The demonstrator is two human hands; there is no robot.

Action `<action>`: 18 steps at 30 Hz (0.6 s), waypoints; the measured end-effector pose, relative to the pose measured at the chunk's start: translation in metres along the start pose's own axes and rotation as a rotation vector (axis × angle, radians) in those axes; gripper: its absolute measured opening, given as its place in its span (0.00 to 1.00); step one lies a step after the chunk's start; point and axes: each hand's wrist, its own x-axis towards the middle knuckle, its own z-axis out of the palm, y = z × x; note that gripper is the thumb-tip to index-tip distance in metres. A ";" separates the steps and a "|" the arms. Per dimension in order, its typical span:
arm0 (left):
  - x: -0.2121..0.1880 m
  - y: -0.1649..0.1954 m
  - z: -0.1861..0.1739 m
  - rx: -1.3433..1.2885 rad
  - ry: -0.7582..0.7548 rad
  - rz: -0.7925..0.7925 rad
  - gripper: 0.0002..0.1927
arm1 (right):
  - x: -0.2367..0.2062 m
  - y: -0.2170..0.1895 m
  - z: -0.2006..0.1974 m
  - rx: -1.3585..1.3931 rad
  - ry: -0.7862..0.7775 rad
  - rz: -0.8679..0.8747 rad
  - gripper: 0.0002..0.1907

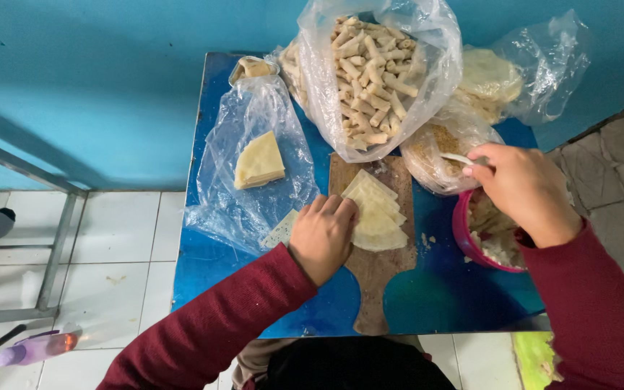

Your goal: The person sits at a table and assembles rolled snacks. They place filling from a pink bowl onto thin wrapper pieces, fold and roll the wrappers by hand, sprinkle a powdery coating over the rolls using a spoon, and arrange the finished rolls in rows on a wooden board, with a bag of already rolled pieces nearby.

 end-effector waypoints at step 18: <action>-0.001 0.009 -0.015 0.015 -0.023 -0.013 0.10 | 0.005 -0.019 -0.011 -0.213 0.243 -0.355 0.10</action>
